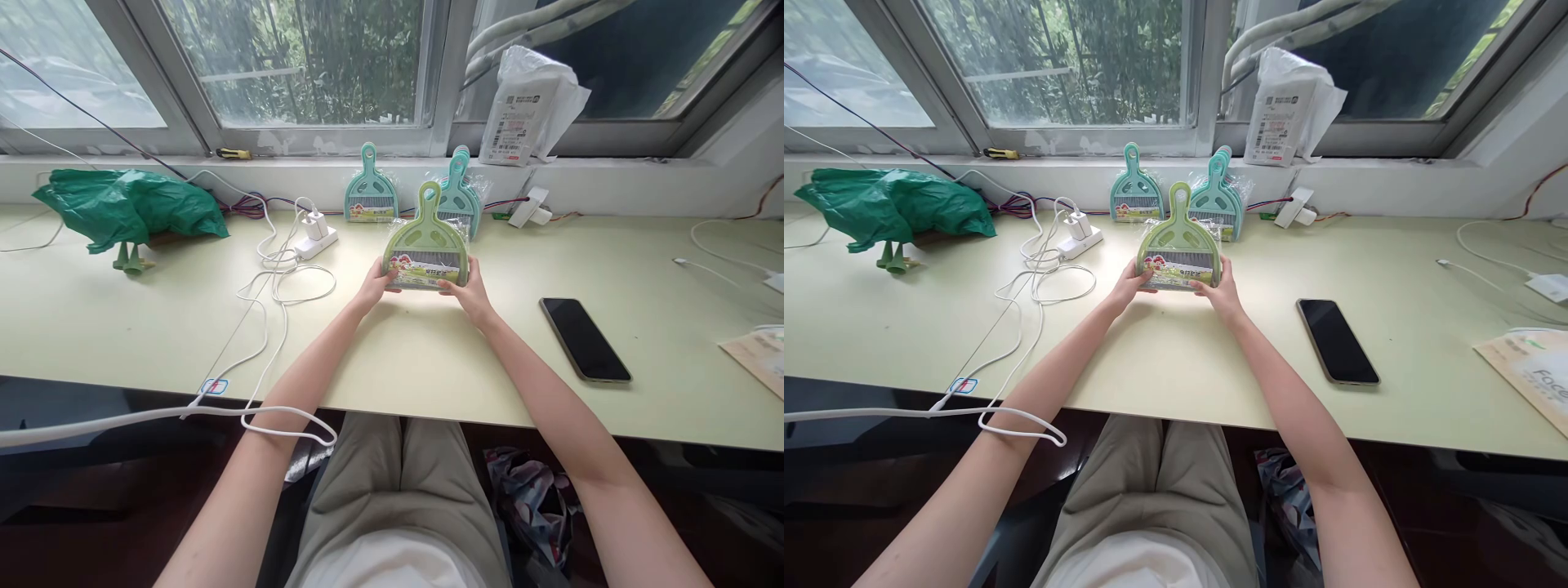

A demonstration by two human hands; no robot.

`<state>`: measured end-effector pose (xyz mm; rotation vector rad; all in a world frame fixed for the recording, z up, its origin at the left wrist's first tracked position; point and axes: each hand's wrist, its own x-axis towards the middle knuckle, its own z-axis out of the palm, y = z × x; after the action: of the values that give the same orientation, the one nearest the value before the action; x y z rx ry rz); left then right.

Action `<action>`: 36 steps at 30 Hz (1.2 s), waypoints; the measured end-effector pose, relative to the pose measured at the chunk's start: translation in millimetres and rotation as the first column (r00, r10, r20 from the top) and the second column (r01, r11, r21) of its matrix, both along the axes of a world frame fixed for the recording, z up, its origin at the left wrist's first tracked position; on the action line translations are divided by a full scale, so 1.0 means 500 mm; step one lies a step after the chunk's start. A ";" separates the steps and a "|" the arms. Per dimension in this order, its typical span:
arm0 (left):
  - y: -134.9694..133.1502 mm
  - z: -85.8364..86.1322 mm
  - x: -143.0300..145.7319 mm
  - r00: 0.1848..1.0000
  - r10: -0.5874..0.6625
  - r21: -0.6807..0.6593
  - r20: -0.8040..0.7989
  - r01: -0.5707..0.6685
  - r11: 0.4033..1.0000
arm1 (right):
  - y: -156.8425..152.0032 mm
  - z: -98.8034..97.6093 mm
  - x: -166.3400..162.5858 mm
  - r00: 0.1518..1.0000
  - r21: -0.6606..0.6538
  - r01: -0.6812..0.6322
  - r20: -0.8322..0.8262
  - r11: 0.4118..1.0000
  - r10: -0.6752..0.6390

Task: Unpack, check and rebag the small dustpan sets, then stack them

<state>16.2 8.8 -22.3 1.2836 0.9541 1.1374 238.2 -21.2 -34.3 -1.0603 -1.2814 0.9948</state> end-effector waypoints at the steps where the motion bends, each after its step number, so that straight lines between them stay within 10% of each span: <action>1: 0.001 -0.001 -0.001 1.000 -0.003 0.009 -0.006 0.003 1.000 | 0.000 -0.001 -0.002 1.000 0.003 0.012 0.000 1.000 -0.012; 14: 0.015 -0.010 -0.027 0.995 -0.056 0.105 -0.088 0.066 0.992 | 0.008 -0.007 0.008 0.995 -0.024 -0.066 -0.080 0.998 0.064; 26: 0.016 -0.004 -0.055 0.551 0.405 0.429 -0.730 -0.093 0.898 | 0.013 -0.024 -0.008 0.881 0.205 0.182 0.400 0.962 -0.252; 36: 0.035 -0.047 -0.067 0.587 0.588 0.502 -0.556 -0.327 0.801 | 0.162 -0.033 -0.078 0.794 0.237 0.121 0.559 0.964 -0.238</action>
<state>-17.1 26.4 -45.9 1.8928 1.8102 1.2773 199.0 59.7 -51.0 -1.3668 -1.6922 0.3832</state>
